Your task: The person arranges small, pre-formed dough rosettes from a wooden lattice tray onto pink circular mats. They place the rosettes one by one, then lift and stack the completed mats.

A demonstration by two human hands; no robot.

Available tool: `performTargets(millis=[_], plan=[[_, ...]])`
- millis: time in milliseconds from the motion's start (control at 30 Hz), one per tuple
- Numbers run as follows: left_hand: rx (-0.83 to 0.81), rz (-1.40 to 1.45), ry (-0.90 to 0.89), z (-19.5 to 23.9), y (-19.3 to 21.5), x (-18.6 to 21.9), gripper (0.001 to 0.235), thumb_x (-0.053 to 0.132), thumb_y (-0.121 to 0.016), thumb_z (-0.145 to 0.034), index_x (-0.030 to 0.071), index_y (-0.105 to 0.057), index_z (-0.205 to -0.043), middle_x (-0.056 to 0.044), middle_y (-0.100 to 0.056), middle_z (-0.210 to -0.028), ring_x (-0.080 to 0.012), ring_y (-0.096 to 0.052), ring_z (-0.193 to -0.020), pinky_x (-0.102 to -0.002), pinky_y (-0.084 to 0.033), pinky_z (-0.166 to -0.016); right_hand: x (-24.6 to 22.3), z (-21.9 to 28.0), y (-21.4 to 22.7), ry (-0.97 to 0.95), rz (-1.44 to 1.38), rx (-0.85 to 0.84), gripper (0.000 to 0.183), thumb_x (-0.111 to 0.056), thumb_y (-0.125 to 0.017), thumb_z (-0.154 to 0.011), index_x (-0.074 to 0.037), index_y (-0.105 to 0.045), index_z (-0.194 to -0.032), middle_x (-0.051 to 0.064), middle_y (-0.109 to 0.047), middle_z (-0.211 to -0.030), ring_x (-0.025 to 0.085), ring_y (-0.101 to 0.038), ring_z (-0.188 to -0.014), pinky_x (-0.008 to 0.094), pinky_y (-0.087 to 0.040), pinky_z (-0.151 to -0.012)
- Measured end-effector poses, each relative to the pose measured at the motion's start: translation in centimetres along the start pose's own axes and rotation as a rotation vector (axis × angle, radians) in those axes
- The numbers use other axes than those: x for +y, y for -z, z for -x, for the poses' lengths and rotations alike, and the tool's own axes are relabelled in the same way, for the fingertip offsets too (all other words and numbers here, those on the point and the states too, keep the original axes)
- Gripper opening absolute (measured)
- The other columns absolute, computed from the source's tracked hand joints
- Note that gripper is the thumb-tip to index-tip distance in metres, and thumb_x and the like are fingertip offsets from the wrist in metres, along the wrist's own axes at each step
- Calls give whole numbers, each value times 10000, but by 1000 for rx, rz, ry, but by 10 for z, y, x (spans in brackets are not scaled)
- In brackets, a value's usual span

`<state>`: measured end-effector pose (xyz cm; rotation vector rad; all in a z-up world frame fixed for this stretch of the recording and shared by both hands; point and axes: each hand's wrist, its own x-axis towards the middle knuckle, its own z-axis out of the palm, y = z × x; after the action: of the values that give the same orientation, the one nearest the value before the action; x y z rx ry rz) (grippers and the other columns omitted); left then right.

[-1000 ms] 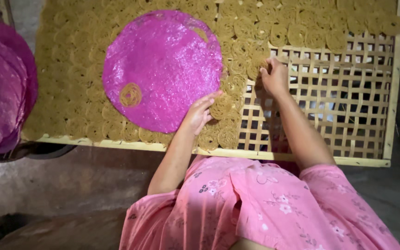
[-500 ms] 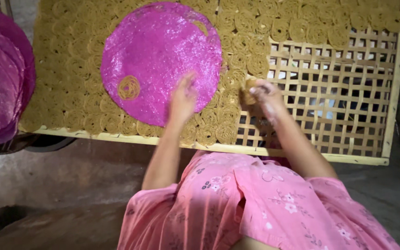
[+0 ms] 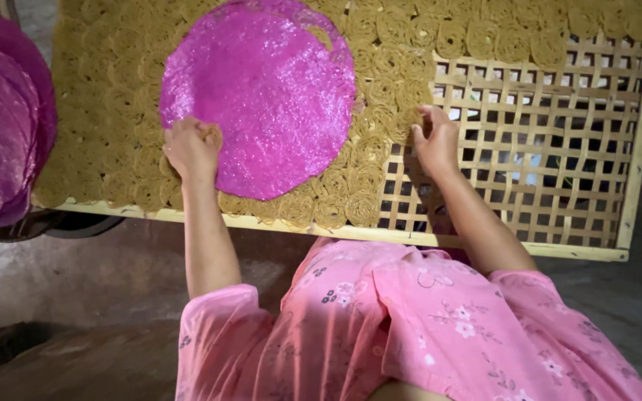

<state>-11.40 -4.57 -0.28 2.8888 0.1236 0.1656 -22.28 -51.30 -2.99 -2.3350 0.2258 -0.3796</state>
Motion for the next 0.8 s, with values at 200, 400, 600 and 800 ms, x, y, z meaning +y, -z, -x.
performTargets(millis=[200,400,600,800], plan=[[383,57,-136,42,-5,31,113,80,-724,-913,148,-639,-882,-31,-638,-907,-214,-552,-890,-378,-418,-791,-14,6,1,185,215,113,418,-47,-837,-871,5,-649,-1241,196,-621,-1173,365,-650,-1030,420,-544,-871],[172,512,-262,159,18,155,198,120,-727,-830,208,-678,-1002,0,-678,-962,-213,-628,-951,-420,-429,-868,-40,73,-45,-789,-1274,-688,354,-227,-655,-1047,61,-684,-1250,189,-713,-1076,228,-686,-865,318,-592,-744],[-394,550,-539,150,38,202,788,320,-851,-732,152,-494,-1414,-139,-420,-1463,-350,-344,-1359,-551,-293,-1097,-28,72,-19,-788,-890,-520,330,-89,-588,-957,-95,-632,-1284,128,-725,-1052,211,-626,-795,325,-437,-596],[-357,197,-277,90,14,184,906,397,-779,-854,142,-296,-1578,-99,-194,-1676,-339,-139,-1543,-559,-163,-1246,-12,51,-7,-289,-654,-254,442,76,-567,-869,-29,-609,-1296,117,-658,-1209,196,-643,-1119,342,-527,-978]])
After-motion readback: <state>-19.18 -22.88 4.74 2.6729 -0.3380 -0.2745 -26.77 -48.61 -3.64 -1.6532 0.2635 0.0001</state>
